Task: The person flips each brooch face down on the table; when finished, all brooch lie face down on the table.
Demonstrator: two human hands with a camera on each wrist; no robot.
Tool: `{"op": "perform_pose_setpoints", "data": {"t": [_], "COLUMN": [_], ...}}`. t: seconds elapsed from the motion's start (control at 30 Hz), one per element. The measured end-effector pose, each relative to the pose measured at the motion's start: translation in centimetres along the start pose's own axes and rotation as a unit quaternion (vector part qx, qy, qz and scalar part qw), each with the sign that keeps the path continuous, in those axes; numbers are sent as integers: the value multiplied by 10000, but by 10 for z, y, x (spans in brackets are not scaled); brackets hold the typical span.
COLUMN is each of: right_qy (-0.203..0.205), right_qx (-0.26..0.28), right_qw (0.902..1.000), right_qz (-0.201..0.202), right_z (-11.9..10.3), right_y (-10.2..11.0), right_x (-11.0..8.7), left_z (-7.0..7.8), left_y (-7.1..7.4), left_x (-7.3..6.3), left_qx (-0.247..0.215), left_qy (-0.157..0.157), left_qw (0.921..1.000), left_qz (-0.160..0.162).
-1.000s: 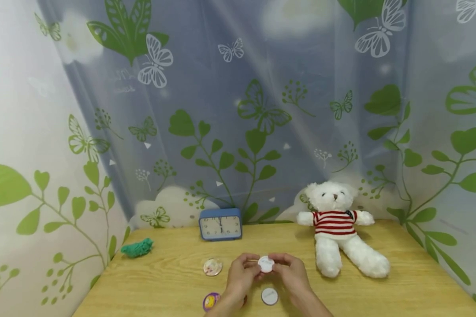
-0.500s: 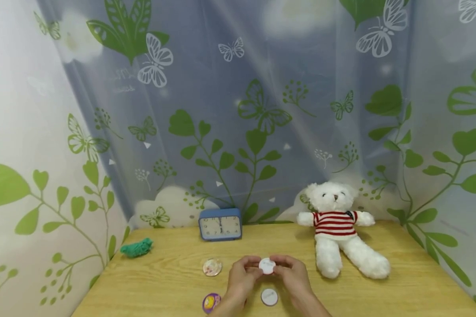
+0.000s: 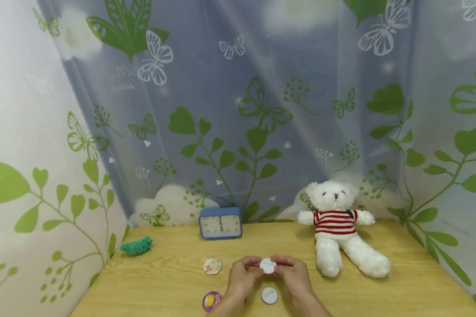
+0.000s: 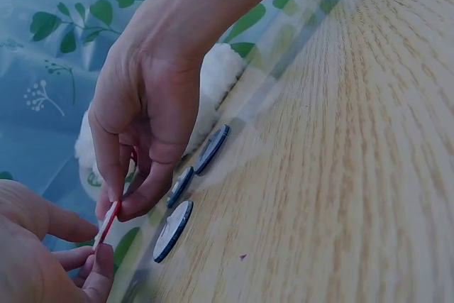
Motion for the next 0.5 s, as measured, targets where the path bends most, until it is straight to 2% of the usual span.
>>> {"op": "perform_pose_setpoints", "data": {"t": [0.37,0.5], "right_qy": [-121,-201], "right_qx": [-362,-299], "right_qw": [9993,9993], "right_qz": [-10,-97], "right_z": [1,-3], "right_y": [4,5], "right_x": [0,3], "left_z": [2,5], "left_y": [2,5], "left_x": [-2,-1], "left_qx": [33,23], "left_qy": [315,445], "left_qw": [9992,9985], "left_qz": [-246,-329]}}
Point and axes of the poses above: each hand's wrist, its own x-axis towards the middle knuckle, its own y-axis out of the back of the hand, z = x × y, the point moved 1 cm from there along x, towards the middle knuckle, and after that the axes turned 4 degrees about -z, right-handed, at the moved point
